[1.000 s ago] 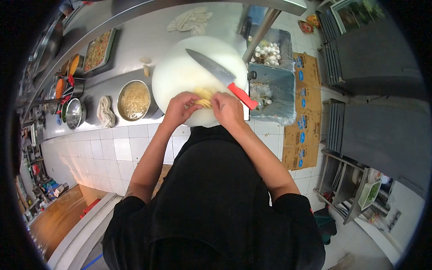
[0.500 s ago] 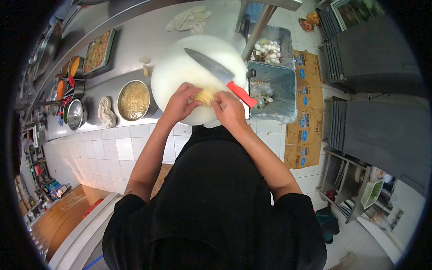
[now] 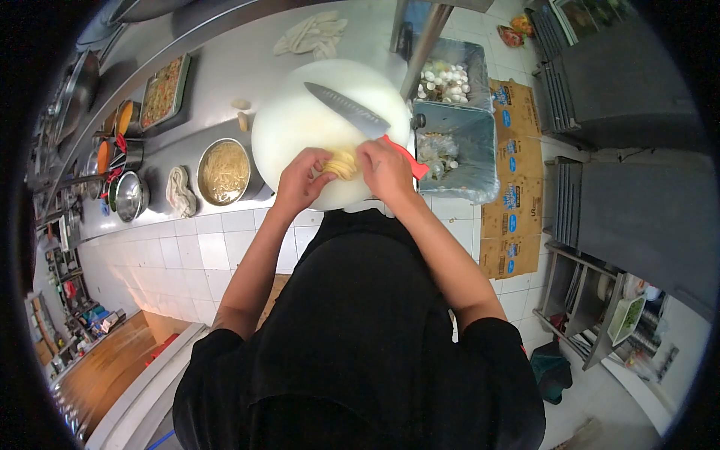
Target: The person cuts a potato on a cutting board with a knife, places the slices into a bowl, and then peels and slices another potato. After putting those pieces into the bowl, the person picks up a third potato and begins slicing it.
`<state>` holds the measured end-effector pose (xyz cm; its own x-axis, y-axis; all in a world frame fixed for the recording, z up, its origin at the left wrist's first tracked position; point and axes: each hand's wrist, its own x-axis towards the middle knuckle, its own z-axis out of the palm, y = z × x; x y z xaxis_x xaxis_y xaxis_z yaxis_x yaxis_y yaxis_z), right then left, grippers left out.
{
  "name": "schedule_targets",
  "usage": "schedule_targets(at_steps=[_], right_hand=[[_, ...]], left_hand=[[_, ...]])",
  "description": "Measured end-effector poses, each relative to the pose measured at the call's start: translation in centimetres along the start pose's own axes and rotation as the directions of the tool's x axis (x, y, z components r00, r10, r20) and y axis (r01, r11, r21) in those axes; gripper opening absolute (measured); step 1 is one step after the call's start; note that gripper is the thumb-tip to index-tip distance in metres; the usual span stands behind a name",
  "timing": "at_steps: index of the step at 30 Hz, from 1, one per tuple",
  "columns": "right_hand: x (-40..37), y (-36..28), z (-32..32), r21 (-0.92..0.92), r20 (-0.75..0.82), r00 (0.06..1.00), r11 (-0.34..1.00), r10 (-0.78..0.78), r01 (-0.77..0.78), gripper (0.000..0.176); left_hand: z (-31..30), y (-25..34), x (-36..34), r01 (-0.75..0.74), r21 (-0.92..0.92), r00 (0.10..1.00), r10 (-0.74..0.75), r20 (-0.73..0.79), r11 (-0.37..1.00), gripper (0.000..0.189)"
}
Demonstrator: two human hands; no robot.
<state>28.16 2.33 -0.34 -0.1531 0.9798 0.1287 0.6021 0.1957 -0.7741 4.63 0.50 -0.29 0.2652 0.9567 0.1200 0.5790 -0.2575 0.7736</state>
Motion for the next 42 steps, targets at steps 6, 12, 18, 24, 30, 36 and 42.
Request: schedule_targets(at_steps=[6,12,18,24,30,36,42], right_hand=[[4.6,-0.4,0.9,-0.129,0.249,0.968,0.99,-0.027,0.061,0.014],[6.4,-0.9,2.2,-0.182,0.407,0.91,0.968,-0.085,0.172,0.015],[6.5,-1.4,1.8,-0.143,0.45,0.883,0.965,-0.135,0.22,0.01],[5.6,-1.0,1.2,0.026,0.347,0.923,0.986,-0.165,0.166,0.007],[5.0,-0.9,-0.1,0.21,0.283,0.958,0.977,-0.04,-0.022,0.011],[4.6,0.2,-0.5,0.227,0.165,0.985,0.97,0.05,-0.087,0.011],[3.6,-0.6,-0.2,0.189,0.292,0.952,0.971,0.086,-0.146,0.013]], left_hand=[[-0.2,0.8,0.2,0.005,-0.006,1.0,-0.005,0.01,1.0,0.047],[0.4,0.0,-0.6,-0.003,-0.077,1.0,0.002,-0.01,0.997,0.036],[0.8,0.1,-1.1,-0.068,-0.046,0.995,0.065,-0.08,0.997,0.035],[0.8,0.1,-1.3,-0.103,0.009,0.991,0.103,-0.09,0.995,0.037],[1.1,-0.2,-1.3,-0.122,0.029,0.988,0.124,-0.093,0.992,0.04],[1.2,-0.5,-1.4,-0.152,0.059,0.982,0.157,-0.102,0.987,0.041],[1.4,-0.6,-1.5,-0.166,0.022,0.98,0.168,-0.107,0.986,0.043]])
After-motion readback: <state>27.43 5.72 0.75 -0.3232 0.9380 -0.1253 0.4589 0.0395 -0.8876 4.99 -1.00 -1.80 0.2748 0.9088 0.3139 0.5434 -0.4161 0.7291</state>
